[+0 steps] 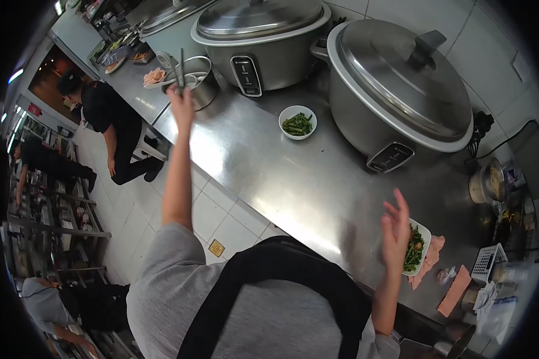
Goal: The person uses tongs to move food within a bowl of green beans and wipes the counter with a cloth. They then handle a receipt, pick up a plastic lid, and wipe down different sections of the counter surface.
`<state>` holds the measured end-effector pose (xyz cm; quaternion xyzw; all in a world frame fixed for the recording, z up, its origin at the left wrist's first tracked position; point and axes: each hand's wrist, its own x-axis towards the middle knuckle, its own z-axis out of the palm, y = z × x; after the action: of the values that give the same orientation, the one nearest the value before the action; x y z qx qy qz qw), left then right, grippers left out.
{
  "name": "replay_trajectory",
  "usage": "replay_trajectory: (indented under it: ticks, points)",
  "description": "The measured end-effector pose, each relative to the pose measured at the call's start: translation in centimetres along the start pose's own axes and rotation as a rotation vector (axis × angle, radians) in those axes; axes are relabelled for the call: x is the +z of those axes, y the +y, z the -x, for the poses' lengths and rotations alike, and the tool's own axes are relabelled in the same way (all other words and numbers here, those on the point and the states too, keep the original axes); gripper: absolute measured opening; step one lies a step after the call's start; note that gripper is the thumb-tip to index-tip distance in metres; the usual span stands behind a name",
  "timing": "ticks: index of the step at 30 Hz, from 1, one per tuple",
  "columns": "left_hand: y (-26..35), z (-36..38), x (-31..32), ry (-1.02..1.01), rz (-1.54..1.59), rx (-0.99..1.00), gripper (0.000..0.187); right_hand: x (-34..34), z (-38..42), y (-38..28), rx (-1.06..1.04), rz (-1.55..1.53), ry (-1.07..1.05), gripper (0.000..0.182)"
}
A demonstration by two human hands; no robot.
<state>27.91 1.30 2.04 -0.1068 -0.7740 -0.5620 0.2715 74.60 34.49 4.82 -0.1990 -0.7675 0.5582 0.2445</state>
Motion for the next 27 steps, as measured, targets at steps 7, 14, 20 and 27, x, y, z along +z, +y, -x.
replay_trajectory:
  ticks: [7, 14, 20, 27]
  points:
    - [-3.8, -10.1, -3.7, -0.314, -1.119, -0.008, 0.026, -5.6, 3.6, 2.8, 0.108, 0.1, 0.231, 0.041]
    - [-11.5, -16.6, -4.3, -0.239, -1.273, 0.772, 0.069, -12.9, 7.5, 3.2, -0.007, 0.332, 0.581, 0.039]
    - [0.0, -6.8, -2.9, -0.087, -0.761, 0.352, 0.04, -22.8, 17.2, 6.5, 0.303, 0.453, 1.173, 0.029]
    - [10.3, 16.2, 6.7, -0.508, 0.204, 0.408, 0.009, -21.6, 14.8, 13.1, 0.342, 0.611, 0.859, 0.02]
